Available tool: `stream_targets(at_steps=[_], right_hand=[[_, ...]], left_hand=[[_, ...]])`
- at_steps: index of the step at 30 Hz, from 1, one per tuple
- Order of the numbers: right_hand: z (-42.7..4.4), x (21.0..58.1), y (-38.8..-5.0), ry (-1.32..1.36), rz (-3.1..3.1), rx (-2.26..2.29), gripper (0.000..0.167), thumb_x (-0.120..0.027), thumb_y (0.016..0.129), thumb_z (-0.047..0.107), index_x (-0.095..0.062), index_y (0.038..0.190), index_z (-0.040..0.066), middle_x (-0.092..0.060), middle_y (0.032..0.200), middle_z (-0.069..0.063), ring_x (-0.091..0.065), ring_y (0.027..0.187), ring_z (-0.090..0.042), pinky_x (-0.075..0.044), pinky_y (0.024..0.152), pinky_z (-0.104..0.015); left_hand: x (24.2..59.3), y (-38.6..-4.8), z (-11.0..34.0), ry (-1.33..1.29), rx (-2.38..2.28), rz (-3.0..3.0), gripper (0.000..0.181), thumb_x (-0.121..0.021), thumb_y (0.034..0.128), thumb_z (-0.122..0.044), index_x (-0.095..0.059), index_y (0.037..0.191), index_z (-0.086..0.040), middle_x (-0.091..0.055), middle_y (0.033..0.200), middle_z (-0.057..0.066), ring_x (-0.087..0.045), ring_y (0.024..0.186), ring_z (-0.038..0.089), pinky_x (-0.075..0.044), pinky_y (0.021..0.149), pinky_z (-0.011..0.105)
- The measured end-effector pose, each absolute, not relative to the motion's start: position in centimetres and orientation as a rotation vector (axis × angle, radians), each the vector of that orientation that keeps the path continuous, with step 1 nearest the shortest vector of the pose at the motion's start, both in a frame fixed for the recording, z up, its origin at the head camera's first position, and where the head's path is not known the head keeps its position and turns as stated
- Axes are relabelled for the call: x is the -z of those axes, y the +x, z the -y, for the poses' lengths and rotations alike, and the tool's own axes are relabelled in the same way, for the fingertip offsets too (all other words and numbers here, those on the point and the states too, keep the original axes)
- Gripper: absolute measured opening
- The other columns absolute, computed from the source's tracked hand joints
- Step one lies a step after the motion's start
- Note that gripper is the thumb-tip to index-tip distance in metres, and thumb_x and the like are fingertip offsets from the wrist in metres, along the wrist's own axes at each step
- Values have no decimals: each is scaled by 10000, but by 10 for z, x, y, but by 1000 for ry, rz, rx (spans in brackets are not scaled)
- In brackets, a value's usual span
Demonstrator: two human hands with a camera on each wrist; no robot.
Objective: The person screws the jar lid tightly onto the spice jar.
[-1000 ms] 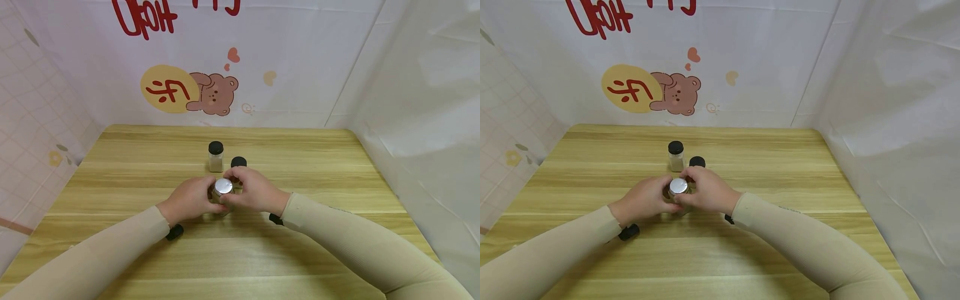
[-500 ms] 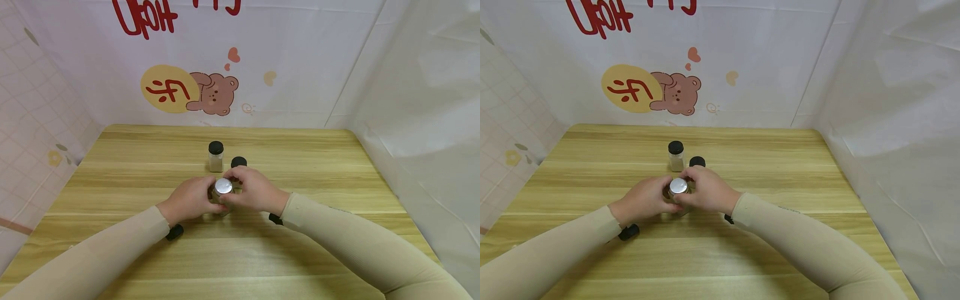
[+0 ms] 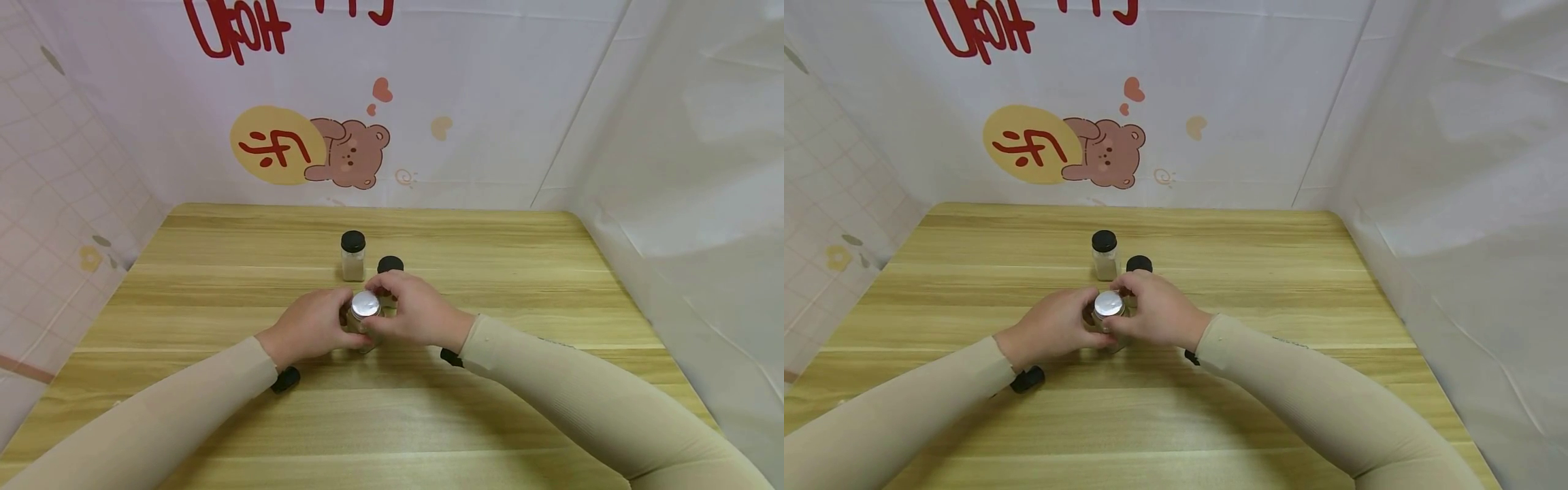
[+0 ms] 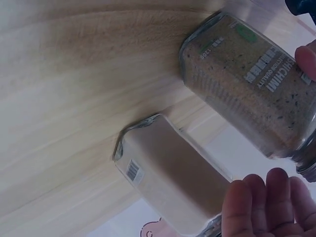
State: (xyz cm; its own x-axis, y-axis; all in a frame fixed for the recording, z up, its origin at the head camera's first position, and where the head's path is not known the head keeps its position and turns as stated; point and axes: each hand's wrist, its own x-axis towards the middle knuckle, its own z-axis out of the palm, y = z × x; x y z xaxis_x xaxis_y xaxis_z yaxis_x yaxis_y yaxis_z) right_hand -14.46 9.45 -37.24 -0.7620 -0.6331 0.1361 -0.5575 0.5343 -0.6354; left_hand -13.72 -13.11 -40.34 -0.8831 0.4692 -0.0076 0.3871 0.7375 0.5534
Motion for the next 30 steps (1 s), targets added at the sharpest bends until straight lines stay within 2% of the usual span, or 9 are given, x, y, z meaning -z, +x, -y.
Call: stream_targets(at_steps=[4,12,19,26,30], right_hand=[[-96,373,-144,-1076,-2656,1031,479,-847,874,237,-683,1288,59,-699,1182,-43,-685,1095,-179,-570,985,-390],[-95,374,-145,-1040,-2641,1054,364,-826,886,229,-689,1190,83,-720,1156,-22,-692,1116,-182,-562,1010,-413],[-97,375,-144,-1080,-2652,1027,453,-821,893,232,-683,1292,68,-703,1191,-49,-681,1097,-195,-565,983,-416],[-95,373,-143,-1037,-2673,1024,373,-855,878,255,-699,1183,107,-713,1144,-1,-671,1093,-158,-556,975,-355],[-96,373,-144,-1072,-2661,1035,409,-849,880,240,-694,1226,88,-706,1160,-20,-668,1085,-169,-564,980,-398]], left_hand=[[404,-137,131,704,-834,-2795,507,-912,756,-553,-643,1037,-228,-639,819,-114,-572,725,89,-481,660,285],[404,-137,131,701,-838,-2791,509,-910,759,-557,-644,1045,-230,-639,825,-112,-568,729,93,-480,665,286],[405,-137,131,711,-846,-2791,511,-911,757,-556,-647,1057,-238,-639,825,-118,-570,729,90,-481,663,288],[406,-137,132,700,-864,-2786,507,-921,746,-547,-646,1040,-239,-646,825,-106,-570,728,95,-484,662,289],[406,-138,131,712,-857,-2791,512,-919,748,-548,-648,1051,-238,-644,825,-112,-569,726,92,-481,663,289]])
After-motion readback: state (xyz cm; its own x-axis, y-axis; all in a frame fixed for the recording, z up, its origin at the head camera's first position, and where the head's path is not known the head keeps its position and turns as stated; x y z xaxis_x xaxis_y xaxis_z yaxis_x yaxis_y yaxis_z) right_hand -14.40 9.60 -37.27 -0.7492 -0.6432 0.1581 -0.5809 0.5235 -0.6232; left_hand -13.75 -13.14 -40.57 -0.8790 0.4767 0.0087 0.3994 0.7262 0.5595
